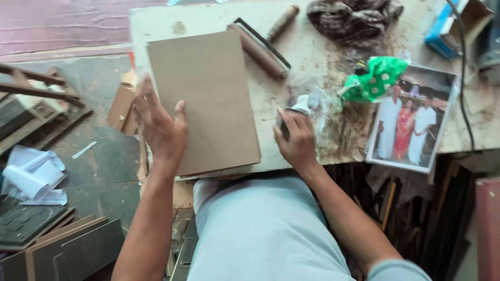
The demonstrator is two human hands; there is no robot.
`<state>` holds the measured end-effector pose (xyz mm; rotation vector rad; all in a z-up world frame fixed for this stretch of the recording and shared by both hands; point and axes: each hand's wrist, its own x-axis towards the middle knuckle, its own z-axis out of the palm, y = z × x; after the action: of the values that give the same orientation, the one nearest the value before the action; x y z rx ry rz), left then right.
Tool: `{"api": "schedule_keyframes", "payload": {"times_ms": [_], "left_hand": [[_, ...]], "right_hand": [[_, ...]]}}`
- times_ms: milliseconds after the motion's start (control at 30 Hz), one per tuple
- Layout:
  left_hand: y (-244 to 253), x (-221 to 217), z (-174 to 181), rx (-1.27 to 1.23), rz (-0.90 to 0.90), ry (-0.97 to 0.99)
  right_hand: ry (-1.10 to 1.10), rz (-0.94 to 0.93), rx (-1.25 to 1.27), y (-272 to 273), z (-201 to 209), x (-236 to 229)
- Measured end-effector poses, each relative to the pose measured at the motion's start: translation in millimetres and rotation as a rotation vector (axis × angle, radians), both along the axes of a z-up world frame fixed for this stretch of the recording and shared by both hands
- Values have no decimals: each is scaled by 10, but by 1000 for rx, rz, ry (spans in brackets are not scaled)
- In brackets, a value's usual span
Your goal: Applying glue and mounting a photograph onto a wooden backing board.
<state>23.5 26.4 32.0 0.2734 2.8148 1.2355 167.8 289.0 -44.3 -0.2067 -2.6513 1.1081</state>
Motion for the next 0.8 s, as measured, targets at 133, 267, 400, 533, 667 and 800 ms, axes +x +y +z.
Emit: {"api": "schedule_keyframes", "payload": {"times_ms": [133, 267, 400, 533, 667, 800], "left_hand": [[836, 565, 154, 114, -179, -67], [1688, 1024, -456, 550, -327, -606], [1902, 1073, -668, 306, -245, -741], [1959, 1047, -855, 112, -76, -784], [1976, 1038, -868, 230, 82, -837], [1977, 1046, -694, 272, -15, -825]], "right_hand": [[-160, -46, 377, 245, -30, 590], [-195, -52, 494, 271, -75, 674], [-227, -72, 586, 272, -335, 733], [-257, -90, 581, 244, -323, 717], [-196, -69, 573, 254, -152, 651], [-190, -83, 587, 331, -149, 657]]}}
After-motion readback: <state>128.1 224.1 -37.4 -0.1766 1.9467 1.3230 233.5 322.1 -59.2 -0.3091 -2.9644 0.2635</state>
